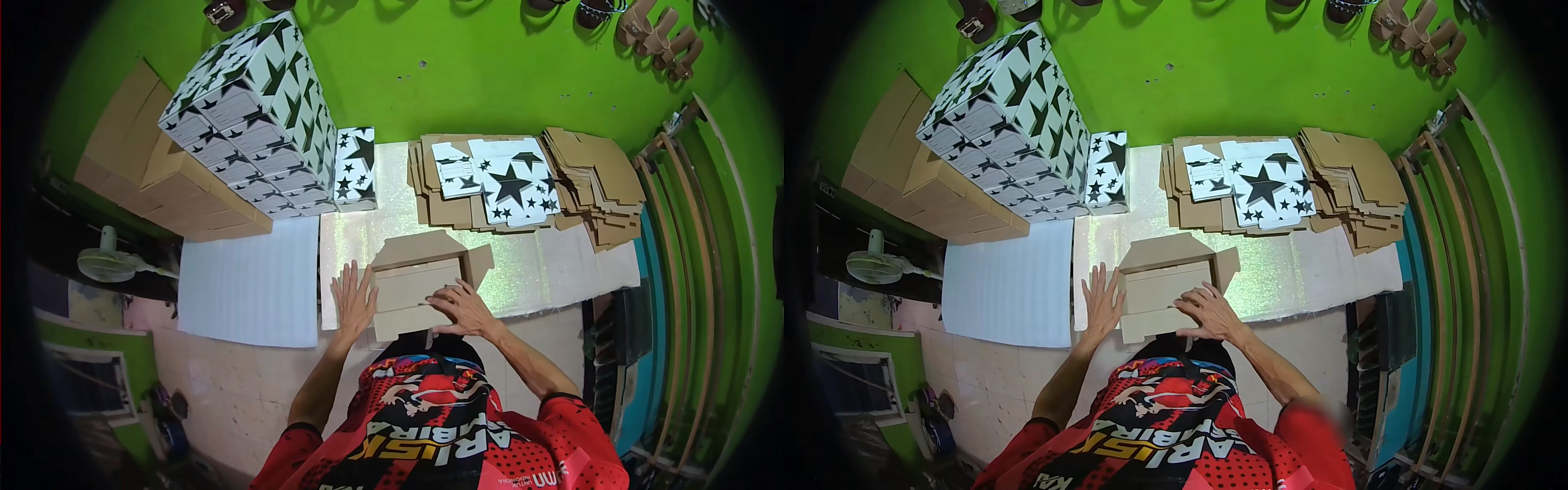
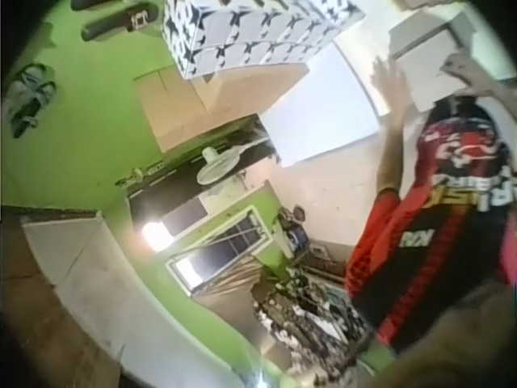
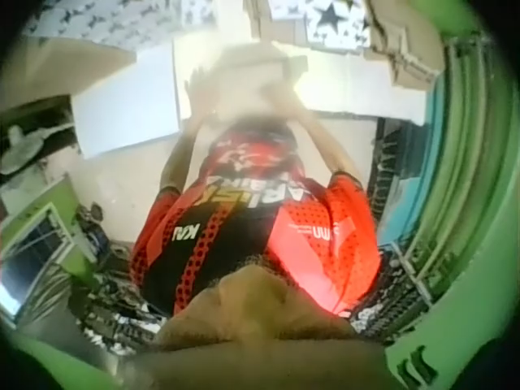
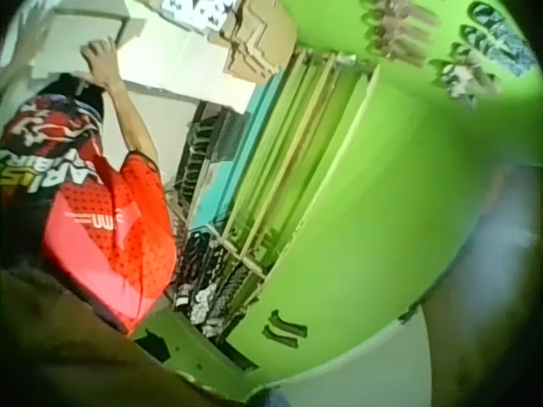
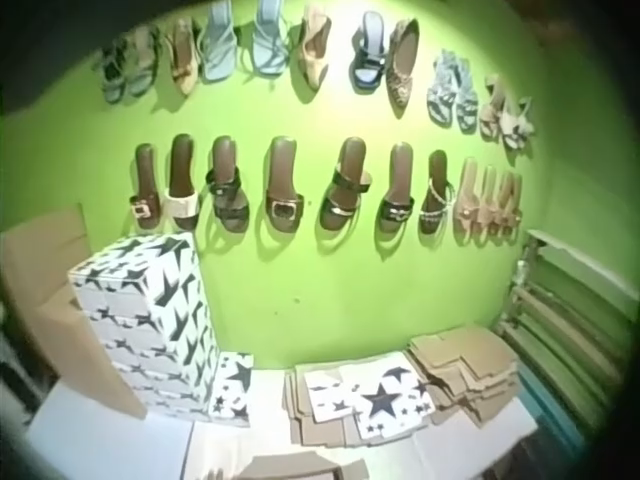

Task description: Manually folding flat cardboard components into finished shoe boxes.

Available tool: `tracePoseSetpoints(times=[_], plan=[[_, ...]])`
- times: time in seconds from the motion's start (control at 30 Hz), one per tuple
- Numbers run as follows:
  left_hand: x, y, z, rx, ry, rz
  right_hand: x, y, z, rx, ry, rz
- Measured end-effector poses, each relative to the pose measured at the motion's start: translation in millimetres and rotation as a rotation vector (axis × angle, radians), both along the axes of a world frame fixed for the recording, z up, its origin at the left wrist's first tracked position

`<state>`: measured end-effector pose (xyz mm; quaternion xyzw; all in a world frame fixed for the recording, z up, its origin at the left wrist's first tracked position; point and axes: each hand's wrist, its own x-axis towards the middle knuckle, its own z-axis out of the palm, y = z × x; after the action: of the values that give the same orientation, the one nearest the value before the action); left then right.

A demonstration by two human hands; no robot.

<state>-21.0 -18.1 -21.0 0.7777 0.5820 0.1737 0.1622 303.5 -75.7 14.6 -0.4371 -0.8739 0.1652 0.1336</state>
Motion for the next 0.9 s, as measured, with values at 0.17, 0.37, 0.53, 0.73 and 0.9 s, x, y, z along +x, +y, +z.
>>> tracePoseSetpoints(times=[0.17, 0.37, 0.53, 0.73, 0.9], plan=[[7.5, 6.8, -1.1, -0.036, 0.042, 0.031, 2.8, -21.6, 9.2, 0.090, -0.096, -0.004], [-2.6, 13.3, -12.2, -0.132, -0.249, 0.068, -12.1, 12.7, 27.9, -0.289, -0.382, -0.135], [1.0, 16.5, -9.1, -0.160, -0.318, 0.109, -36.7, 26.0, 19.8, 0.160, -0.368, -0.242], [2.1, 2.8, -2.6, 0.030, -0.322, 0.124, -66.5, 31.7, -15.6, 0.100, -0.126, -0.328], [25.2, -14.7, 8.3, 0.093, -0.560, 0.400, -61.6, 37.1, -31.2, 0.030, -0.153, -0.339]])
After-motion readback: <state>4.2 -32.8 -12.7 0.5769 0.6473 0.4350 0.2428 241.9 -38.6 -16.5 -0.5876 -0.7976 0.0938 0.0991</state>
